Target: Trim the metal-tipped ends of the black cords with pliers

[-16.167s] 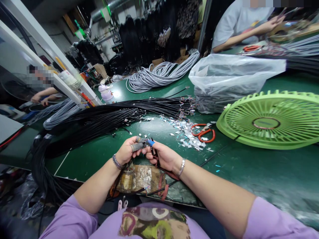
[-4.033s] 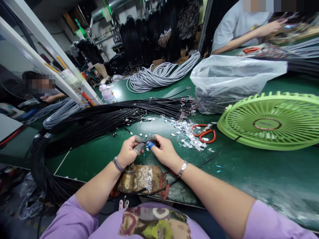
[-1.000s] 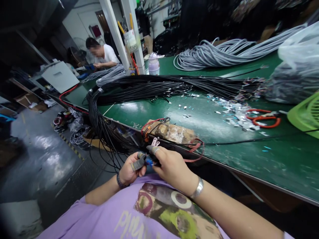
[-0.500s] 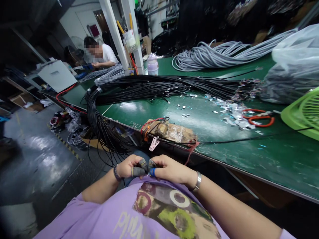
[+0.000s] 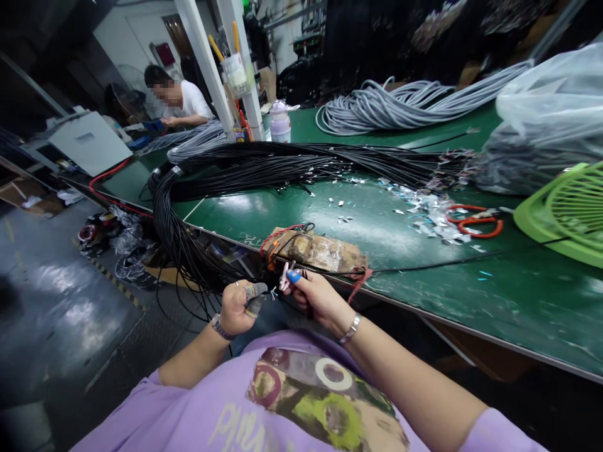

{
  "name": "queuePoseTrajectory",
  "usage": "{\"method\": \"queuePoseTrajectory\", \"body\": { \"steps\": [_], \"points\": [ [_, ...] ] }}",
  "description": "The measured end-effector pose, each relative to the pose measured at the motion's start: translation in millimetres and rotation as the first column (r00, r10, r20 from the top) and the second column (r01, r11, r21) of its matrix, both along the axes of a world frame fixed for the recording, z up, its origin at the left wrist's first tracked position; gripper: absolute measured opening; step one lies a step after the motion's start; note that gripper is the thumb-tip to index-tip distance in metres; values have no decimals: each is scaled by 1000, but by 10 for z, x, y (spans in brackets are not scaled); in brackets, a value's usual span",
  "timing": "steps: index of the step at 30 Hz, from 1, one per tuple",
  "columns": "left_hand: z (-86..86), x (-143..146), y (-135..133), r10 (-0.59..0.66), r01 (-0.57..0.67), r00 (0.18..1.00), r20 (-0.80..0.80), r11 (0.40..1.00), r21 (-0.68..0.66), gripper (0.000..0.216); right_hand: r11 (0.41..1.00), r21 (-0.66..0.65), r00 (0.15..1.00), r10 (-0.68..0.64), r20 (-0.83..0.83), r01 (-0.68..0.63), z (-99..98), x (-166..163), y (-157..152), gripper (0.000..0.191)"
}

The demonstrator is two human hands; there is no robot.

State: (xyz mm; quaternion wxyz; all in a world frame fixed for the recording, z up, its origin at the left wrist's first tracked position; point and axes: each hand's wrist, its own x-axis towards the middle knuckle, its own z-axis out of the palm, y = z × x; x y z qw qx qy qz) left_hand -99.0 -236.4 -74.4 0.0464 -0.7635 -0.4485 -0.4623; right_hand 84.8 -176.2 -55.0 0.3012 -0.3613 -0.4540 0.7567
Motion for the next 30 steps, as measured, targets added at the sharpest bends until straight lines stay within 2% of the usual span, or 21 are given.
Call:
{"method": "queuePoseTrajectory", "body": {
  "steps": [2,4,6,8,11,14,20,30],
  "points": [
    [-33,16,23,36,-36,999,-3,999,24,13,981,152,990,-130,62,119,-4,-15,-14,52],
    [-60,39,41,43,-43,999,-1,998,54,14,960,229,977,-186,101,159,-21,-19,-23,56],
    [-82,65,53,36,-36,999,-2,997,73,15,979,158,986,-143,85,128,-40,-30,-23,58],
    [-106,84,56,37,-36,999,-10,997,68,16,997,16,997,-73,10,73,-53,-52,-14,58],
    [-143,98,51,53,-51,998,-28,998,47,17,992,-120,991,-54,-125,39,-59,-92,1,54],
    [-177,101,41,73,-70,996,-53,996,52,17,987,-148,980,-93,-174,67,-64,-115,8,51],
    [-222,106,24,62,-58,994,-89,997,41,14,985,-153,981,-103,-166,78,-67,-124,8,51],
    [-182,140,34,46,-41,996,-76,997,68,11,977,-194,974,-123,-189,86,-85,-125,-27,52]
  ]
}}
